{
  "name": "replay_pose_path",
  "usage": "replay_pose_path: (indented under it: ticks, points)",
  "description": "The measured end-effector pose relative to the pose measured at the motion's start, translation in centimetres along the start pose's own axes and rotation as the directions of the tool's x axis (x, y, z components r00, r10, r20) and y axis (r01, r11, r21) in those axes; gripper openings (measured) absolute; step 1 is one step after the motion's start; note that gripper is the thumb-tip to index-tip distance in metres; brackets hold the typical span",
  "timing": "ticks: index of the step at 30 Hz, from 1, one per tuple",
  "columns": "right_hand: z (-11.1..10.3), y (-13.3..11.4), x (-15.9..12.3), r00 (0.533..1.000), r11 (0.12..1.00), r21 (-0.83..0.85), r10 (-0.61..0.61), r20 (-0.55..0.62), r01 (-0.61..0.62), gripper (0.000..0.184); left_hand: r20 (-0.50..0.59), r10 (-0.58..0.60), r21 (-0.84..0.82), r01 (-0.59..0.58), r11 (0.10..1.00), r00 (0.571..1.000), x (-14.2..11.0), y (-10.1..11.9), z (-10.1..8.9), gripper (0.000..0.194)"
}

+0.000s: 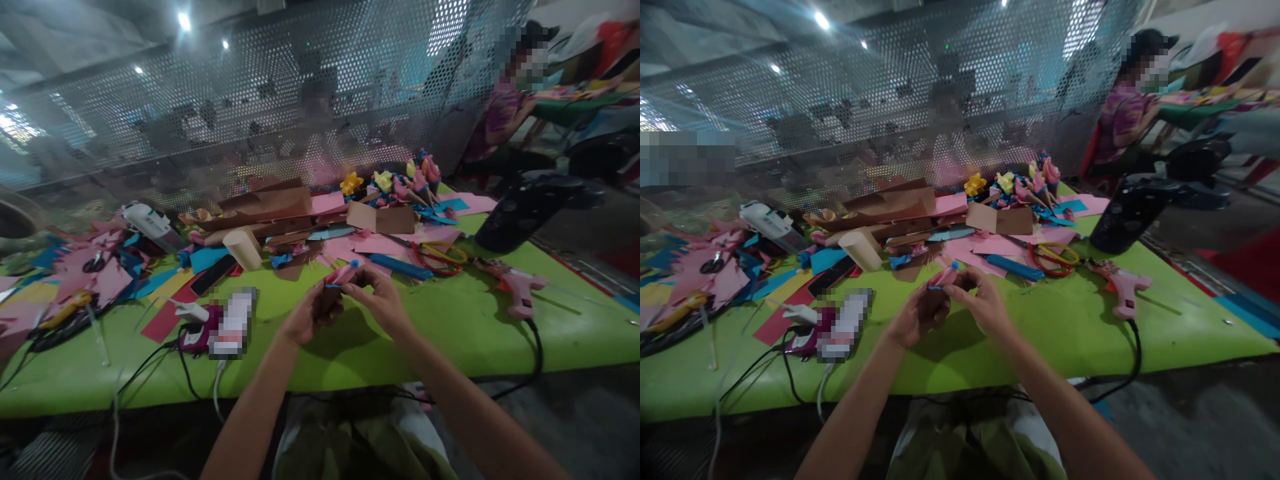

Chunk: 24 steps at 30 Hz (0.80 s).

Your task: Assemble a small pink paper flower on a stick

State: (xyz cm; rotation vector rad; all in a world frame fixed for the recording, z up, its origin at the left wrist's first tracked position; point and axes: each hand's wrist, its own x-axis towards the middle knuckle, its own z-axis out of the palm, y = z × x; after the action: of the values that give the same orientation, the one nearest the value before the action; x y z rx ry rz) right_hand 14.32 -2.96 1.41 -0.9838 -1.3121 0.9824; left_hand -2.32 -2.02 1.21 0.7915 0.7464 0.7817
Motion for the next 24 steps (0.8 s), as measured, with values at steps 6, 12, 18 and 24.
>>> replay_pose_path:
  ticks: [6,12,18,24]
  points:
    - [-0.07,0.89,-0.03,0.996,0.999,0.045,0.027,-0.079,-0.024,0.040,0.040,0.003,-0.061,-0.001,0.998,0.999,0.08,0.47,-0.16,0.054]
    - [0.07,0.52,0.07,0.999,1.000,0.013,0.017,-0.029,-0.017,0.039,0.009,0.008,-0.087,-0.007,0.996,1.000,0.20,0.30,-0.19,0.052]
    - [0.15,0.45,0.06,0.999,1.000,-0.003,0.011,-0.030,-0.011,0.038,-0.077,-0.019,-0.082,0.013,0.997,0.997,0.08,0.10,0.34,0.048]
    - [0.21,0.62,0.02,1.000,1.000,-0.013,-0.011,-0.011,0.011,0.035,-0.124,0.007,-0.097,-0.019,0.995,0.992,0.19,0.00,0.52,0.049]
